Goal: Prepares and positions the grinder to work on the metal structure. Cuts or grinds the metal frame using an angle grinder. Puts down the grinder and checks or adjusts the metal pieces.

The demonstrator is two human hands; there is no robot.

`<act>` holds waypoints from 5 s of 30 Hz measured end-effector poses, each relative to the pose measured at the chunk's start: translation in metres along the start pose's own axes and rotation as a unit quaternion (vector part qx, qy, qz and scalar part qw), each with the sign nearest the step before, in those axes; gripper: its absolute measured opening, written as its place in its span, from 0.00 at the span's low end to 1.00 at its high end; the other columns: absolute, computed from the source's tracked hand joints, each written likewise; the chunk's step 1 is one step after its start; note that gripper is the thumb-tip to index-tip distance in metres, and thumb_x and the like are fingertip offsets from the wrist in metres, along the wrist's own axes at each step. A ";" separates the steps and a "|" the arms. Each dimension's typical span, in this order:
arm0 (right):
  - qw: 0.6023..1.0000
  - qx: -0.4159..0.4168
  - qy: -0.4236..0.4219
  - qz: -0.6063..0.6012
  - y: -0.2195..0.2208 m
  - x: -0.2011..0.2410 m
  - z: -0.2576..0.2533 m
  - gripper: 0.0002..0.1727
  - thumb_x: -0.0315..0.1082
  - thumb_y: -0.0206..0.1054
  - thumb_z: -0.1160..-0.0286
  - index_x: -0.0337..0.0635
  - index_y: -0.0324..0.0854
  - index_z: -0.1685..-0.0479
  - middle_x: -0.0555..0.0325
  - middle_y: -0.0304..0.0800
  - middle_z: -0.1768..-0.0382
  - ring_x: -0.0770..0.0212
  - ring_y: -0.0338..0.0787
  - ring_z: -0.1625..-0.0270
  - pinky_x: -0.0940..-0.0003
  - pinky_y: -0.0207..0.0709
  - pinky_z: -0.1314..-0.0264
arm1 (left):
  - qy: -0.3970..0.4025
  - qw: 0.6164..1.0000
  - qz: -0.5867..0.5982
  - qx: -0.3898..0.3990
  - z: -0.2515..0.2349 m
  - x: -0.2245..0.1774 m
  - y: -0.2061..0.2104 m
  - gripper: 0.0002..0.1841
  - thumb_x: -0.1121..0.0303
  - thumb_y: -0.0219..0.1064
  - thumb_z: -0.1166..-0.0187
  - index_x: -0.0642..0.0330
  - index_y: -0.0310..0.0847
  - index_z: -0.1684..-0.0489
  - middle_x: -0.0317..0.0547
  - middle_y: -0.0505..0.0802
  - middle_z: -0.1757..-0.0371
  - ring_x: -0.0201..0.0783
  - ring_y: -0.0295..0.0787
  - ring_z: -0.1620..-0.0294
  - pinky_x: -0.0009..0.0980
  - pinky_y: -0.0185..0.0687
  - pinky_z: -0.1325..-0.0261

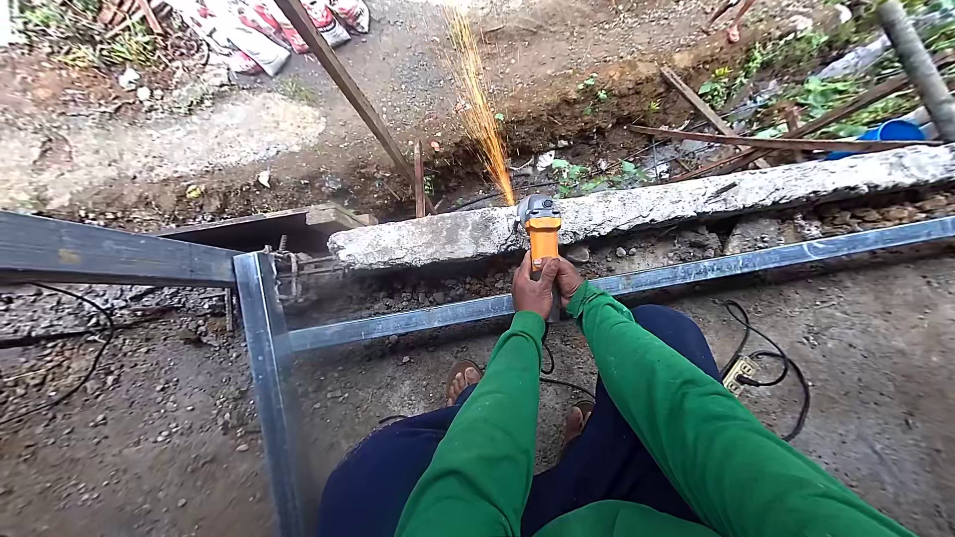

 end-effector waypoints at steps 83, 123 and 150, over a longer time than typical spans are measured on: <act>1.000 0.009 0.003 -0.002 0.003 0.000 0.000 0.22 0.32 0.67 0.31 0.39 0.75 0.36 0.50 0.91 0.59 0.60 0.92 0.58 0.60 0.88 0.54 | 0.006 1.000 -0.009 -0.003 0.005 0.007 0.000 0.44 0.28 0.66 0.27 0.37 0.65 0.09 0.50 0.84 0.22 0.52 0.81 0.25 0.61 0.78 0.26; 1.000 -0.009 0.005 0.028 0.006 0.005 0.006 0.20 0.32 0.65 0.29 0.40 0.75 0.37 0.52 0.91 0.60 0.62 0.92 0.59 0.63 0.88 0.55 | 0.000 1.000 0.023 -0.001 0.006 0.006 0.000 0.44 0.32 0.69 0.26 0.39 0.66 0.10 0.50 0.85 0.23 0.50 0.82 0.25 0.58 0.78 0.25; 0.999 0.014 0.005 0.039 -0.008 -0.019 -0.001 0.23 0.45 0.70 0.27 0.50 0.78 0.35 0.55 0.90 0.59 0.64 0.92 0.62 0.61 0.87 0.61 | 0.012 1.000 0.022 -0.006 0.007 0.011 0.000 0.45 0.28 0.66 0.28 0.36 0.65 0.09 0.47 0.83 0.20 0.48 0.81 0.23 0.58 0.78 0.25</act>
Point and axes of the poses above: each hand's wrist, its own z-axis away from the middle knuckle, its own y-axis out of the palm, x = y × z, the point moved 5 cm from there along -z, towards the middle knuckle
